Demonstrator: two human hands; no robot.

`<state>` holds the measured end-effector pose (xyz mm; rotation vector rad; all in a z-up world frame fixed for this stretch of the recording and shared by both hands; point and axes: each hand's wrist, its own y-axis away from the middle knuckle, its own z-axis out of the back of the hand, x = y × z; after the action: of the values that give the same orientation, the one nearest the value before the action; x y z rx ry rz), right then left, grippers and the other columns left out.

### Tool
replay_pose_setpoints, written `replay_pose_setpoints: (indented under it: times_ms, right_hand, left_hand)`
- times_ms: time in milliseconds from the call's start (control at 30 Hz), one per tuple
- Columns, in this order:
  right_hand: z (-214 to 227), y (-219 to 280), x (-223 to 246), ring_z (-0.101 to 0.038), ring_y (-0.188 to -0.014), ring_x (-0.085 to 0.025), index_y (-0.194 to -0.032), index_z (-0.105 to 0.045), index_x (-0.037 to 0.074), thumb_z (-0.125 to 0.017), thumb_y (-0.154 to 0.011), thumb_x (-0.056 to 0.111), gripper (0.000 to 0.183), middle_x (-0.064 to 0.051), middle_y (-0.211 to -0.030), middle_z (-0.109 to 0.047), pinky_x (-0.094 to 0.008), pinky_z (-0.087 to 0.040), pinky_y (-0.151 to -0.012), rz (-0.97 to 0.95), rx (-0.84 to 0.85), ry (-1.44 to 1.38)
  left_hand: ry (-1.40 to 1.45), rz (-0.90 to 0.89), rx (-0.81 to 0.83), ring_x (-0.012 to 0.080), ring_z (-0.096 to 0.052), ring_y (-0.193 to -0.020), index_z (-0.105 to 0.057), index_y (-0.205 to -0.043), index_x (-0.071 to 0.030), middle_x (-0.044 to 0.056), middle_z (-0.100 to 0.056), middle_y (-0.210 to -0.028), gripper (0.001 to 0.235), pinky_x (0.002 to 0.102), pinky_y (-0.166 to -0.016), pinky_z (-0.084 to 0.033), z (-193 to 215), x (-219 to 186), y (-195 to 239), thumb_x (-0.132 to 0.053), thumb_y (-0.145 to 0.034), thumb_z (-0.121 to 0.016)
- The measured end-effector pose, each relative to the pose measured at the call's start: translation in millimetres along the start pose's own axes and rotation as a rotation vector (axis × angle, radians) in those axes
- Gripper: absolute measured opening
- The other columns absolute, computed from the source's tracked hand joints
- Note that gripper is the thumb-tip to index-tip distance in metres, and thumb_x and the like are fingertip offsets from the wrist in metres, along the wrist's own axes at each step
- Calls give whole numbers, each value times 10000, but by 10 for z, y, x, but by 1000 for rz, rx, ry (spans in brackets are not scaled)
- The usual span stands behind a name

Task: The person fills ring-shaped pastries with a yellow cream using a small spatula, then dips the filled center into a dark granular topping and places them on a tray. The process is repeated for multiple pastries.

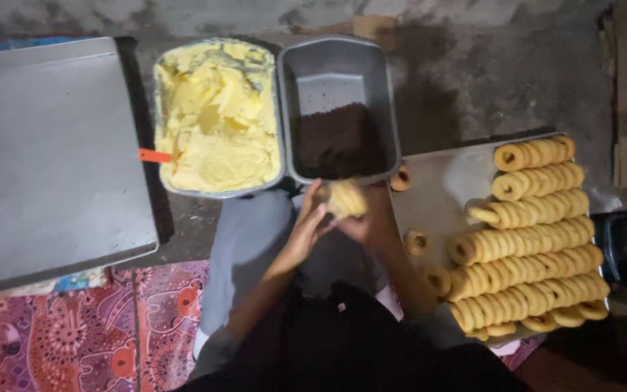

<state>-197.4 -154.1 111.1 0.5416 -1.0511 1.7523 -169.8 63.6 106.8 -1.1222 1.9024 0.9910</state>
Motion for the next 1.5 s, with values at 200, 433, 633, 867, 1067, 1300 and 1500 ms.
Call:
replay_pose_setpoints:
  times_ms: [200, 433, 633, 867, 1067, 1300, 1500]
  right_hand:
    - [-758, -326, 697, -603, -857, -200, -1119, -610, 18, -818, -978, 181, 300, -104, -970, -643, -353, -527, -765, -493, -2, -1023]
    - [-1560, -458, 601, -627, -956, -194, -1176, -576, 40, -837, -832, 135, 442, -114, -1084, -614, -308, -542, -738, -154, 176, -148]
    - [-1666, -597, 869, -663, -983, -244, -1169, -530, 39, -752, -889, 143, 373, -127, -1042, -633, -377, -547, -853, -238, -35, -205]
    - [-1815, -782, 1439, -665, -1072, -350, -1203, -660, 72, -780, -829, 78, 394, -134, -1163, -698, -462, -522, -922, 255, 280, -65]
    - [-2055, -1296, 1570, -686, -1080, -313, -1210, -714, 114, -778, -919, 142, 299, -120, -1183, -716, -432, -563, -937, 307, 697, -50]
    - [-2887, -2226, 1503, -633, -1257, -338, -1211, -703, -5, -558, -890, 205, 410, -191, -1327, -665, -613, -245, -1158, 830, 402, 1091]
    - [-3397, -2525, 516, -721, -856, -375, -985, -790, 36, -602, -813, 195, 301, -202, -956, -753, -587, -499, -648, 596, 545, 1567]
  left_hand:
    - [540, 30, 47, 250, -669, -1026, -523, -1384, -44, 122, -660, -1179, 508, 384, -785, -603, 545, 11, -42, -424, -1048, -506]
    - [698, -147, -206, 277, -643, -1194, -539, -1423, -82, 135, -661, -1307, 520, 433, -1033, -545, 930, -99, 374, -460, -1073, -468]
    - [939, -29, -216, 261, -662, -1160, -535, -1363, -104, 103, -666, -1309, 578, 458, -946, -557, 1157, -331, 571, -539, -1000, -417]
    - [707, -142, -260, 241, -686, -1091, -583, -1324, -46, 125, -685, -1212, 559, 386, -914, -582, 1427, -230, 642, -522, -1045, -488]
    - [631, -186, -417, 227, -695, -1071, -571, -1339, -9, 117, -692, -1199, 453, 366, -872, -600, 1778, -76, 772, -319, -1011, -608]
    - [538, -61, -440, 269, -737, -978, -561, -1269, 17, 152, -703, -1120, 429, 408, -842, -646, 2264, 222, 926, -126, -866, -590]
    - [646, -50, -439, 295, -721, -1001, -555, -1303, 46, 176, -687, -1149, 423, 428, -851, -631, 2205, 361, 981, -110, -915, -619]
